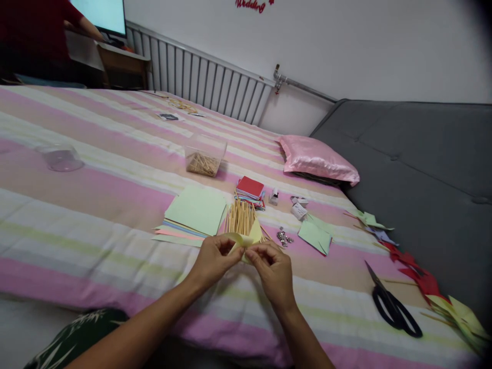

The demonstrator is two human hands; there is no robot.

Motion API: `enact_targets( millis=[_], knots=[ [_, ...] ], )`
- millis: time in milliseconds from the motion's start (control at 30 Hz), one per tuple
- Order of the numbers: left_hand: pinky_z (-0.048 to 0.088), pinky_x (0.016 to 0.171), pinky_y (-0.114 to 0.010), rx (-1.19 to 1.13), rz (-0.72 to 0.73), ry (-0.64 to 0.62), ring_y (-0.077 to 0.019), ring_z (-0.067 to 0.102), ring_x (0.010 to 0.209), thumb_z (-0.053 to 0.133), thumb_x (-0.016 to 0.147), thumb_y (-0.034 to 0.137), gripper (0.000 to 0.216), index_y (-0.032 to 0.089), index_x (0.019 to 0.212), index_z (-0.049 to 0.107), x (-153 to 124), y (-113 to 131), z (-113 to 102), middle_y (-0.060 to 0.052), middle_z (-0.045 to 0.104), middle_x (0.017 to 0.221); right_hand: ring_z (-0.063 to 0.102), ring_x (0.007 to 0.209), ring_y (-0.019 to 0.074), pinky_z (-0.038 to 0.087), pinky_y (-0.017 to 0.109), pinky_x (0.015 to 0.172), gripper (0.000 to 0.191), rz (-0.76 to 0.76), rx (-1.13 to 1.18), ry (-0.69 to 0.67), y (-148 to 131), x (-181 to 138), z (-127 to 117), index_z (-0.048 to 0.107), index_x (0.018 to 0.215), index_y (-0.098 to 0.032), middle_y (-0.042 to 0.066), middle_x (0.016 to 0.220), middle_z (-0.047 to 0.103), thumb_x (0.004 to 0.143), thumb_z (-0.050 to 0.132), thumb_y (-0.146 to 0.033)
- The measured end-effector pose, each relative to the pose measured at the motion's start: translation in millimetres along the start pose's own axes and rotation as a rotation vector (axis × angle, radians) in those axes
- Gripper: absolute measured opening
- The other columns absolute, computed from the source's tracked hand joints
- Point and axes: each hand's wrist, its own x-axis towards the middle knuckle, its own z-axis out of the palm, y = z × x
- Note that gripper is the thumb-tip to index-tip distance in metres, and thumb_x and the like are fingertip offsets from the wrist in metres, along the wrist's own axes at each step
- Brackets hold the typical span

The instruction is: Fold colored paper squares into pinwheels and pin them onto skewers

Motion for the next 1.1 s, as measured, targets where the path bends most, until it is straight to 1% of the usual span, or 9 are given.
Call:
enact_targets(
  millis=[167, 300, 400, 600, 733, 900, 1000, 1033, 1100],
  knots=[
    [0.03, 0.046, -0.017, 0.027, -0.001, 0.029, -0.0056, 0.041, 0.05, 0.059, 0.071, 0.022, 0.013, 0.012, 0.063, 0.06, -0.6, -0.4, 1.2, 0.004, 0.05, 0.055, 0.049, 0.063, 0.0134, 0.039, 0.024, 0.057, 0.014, 0.019, 0.007, -0.001, 0.6, -0.4, 0.5, 0.069, 0.07, -0.017, 0.001, 0.068, 0.056, 0.074, 0.067, -0.03],
    [0.03, 0.044, -0.018, 0.011, -0.039, 0.062, -0.006, 0.041, 0.047, 0.062, 0.069, 0.025, 0.018, 0.013, 0.057, 0.057, 0.9, -2.2, 1.2, 0.004, 0.051, 0.052, 0.053, 0.068, 0.0146, 0.041, 0.025, 0.062, 0.013, 0.006, 0.01, -0.015, -1.0, -0.9, 0.2, 0.07, 0.071, -0.017, 0.002, 0.07, 0.058, 0.076, 0.065, -0.028],
    [0.029, 0.043, -0.018, 0.007, -0.048, 0.053, -0.006, 0.041, 0.046, 0.062, 0.069, 0.026, 0.019, 0.013, 0.057, 0.057, 1.2, -2.1, 0.8, 0.004, 0.051, 0.051, 0.053, 0.069, 0.0146, 0.042, 0.025, 0.063, 0.012, -0.002, 0.01, -0.017, -2.4, -0.5, 0.0, 0.07, 0.072, -0.017, 0.002, 0.071, 0.059, 0.076, 0.065, -0.027],
    [0.03, 0.044, -0.017, 0.044, -0.026, 0.05, -0.006, 0.04, 0.047, 0.06, 0.07, 0.026, 0.018, 0.013, 0.058, 0.059, -1.6, 0.8, 1.1, 0.004, 0.052, 0.052, 0.051, 0.066, 0.0142, 0.041, 0.024, 0.061, 0.014, 0.007, -0.004, -0.027, -2.5, 0.4, -0.1, 0.069, 0.07, -0.017, 0.002, 0.068, 0.057, 0.076, 0.065, -0.029],
    [0.032, 0.048, -0.018, 0.1, 0.023, 0.051, -0.0066, 0.042, 0.051, 0.058, 0.07, 0.023, 0.015, 0.012, 0.061, 0.061, -2.1, 7.1, 2.6, 0.003, 0.054, 0.054, 0.05, 0.066, 0.0146, 0.039, 0.025, 0.06, 0.017, 0.022, -0.006, -0.034, -0.4, 0.1, -0.1, 0.069, 0.07, -0.017, 0.002, 0.068, 0.056, 0.076, 0.064, -0.031],
    [0.033, 0.049, -0.018, 0.119, 0.037, 0.044, -0.0072, 0.044, 0.053, 0.057, 0.07, 0.02, 0.012, 0.012, 0.064, 0.062, -2.4, 11.6, 2.8, 0.002, 0.058, 0.057, 0.04, 0.055, 0.0115, 0.033, 0.024, 0.051, 0.018, 0.026, -0.05, -0.007, 0.3, -0.4, -0.3, 0.065, 0.068, -0.016, 0.0, 0.067, 0.053, 0.075, 0.064, -0.033],
    [0.034, 0.049, -0.018, 0.109, 0.039, 0.046, -0.0077, 0.046, 0.052, 0.057, 0.069, 0.021, 0.011, 0.012, 0.065, 0.063, -3.7, 11.8, 2.5, 0.001, 0.059, 0.057, 0.045, 0.063, 0.0134, 0.038, 0.025, 0.059, 0.016, 0.009, -0.084, 0.06, 0.9, -1.1, 0.6, 0.061, 0.072, -0.017, 0.001, 0.072, 0.056, 0.071, 0.067, -0.032],
    [0.035, 0.05, -0.018, 0.104, 0.04, 0.047, -0.0078, 0.046, 0.052, 0.057, 0.069, 0.021, 0.011, 0.012, 0.066, 0.064, -4.0, 11.9, 2.5, 0.001, 0.06, 0.057, 0.048, 0.069, 0.0149, 0.041, 0.027, 0.064, 0.018, 0.012, -0.086, 0.093, 1.2, -1.3, 1.2, 0.059, 0.077, -0.017, 0.001, 0.076, 0.057, 0.07, 0.069, -0.032],
    [0.035, 0.05, -0.018, 0.096, 0.037, 0.053, -0.0078, 0.047, 0.051, 0.058, 0.069, 0.02, 0.011, 0.013, 0.069, 0.066, -4.3, 12.5, 2.7, 0.002, 0.06, 0.057, 0.053, 0.082, 0.0182, 0.044, 0.03, 0.074, 0.031, 0.035, -0.044, 0.138, 1.8, -1.8, 2.7, 0.056, 0.091, -0.018, 0.004, 0.089, 0.059, 0.067, 0.07, -0.031]
  ],
)
